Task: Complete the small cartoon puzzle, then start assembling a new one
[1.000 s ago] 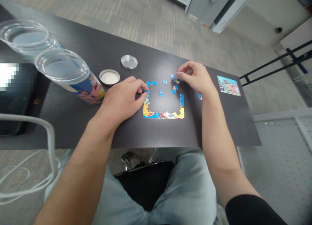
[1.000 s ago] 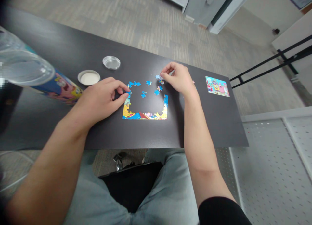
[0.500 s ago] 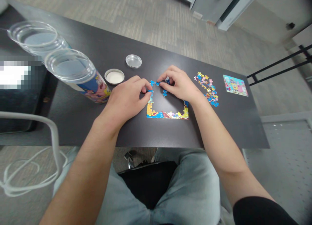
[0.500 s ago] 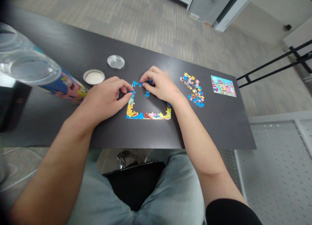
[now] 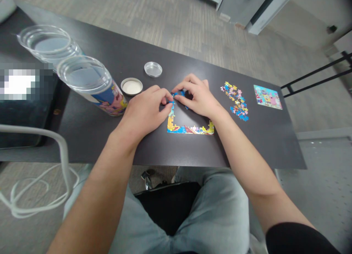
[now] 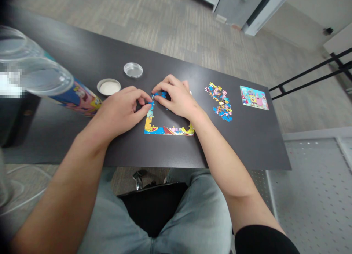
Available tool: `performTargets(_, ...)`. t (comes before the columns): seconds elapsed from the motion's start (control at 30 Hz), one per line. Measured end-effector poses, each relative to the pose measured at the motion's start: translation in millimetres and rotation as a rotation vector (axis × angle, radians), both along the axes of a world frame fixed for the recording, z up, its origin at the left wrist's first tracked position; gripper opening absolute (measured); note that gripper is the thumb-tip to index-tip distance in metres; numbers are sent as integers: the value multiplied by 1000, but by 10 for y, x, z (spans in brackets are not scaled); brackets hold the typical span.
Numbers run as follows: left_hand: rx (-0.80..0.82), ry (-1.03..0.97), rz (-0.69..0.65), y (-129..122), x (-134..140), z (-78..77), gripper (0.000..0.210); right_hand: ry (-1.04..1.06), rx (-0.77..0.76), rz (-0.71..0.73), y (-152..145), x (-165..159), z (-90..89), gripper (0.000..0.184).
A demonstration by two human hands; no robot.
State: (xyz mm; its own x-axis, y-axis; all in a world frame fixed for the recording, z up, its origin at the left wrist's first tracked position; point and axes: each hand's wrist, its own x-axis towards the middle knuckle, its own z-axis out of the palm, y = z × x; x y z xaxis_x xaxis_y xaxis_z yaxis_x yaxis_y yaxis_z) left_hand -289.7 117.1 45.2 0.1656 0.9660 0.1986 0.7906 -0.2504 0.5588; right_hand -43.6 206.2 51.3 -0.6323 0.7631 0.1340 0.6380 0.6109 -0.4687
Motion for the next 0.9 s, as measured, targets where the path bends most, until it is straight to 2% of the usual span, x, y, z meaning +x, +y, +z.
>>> performTargets(0.17,-10,-7,1,6,-5,0,13,11,-40,30,65,117,53,14)
performTargets(0.3,-10,-21,-3,5,-8,-7,12,25,-46,55,120,223,76,17)
performTargets(0.6,-14,-23,6,4,12,-8,13,18,-8,-29,141,253,31,22)
performTargets(0.73,-8,-25,6,1,9,-8,14,52,-46,26,147,241,34,19)
performTargets(0.9,-11,-34,-1,-1,4,0,13,96,-126,100,166,221,19,27)
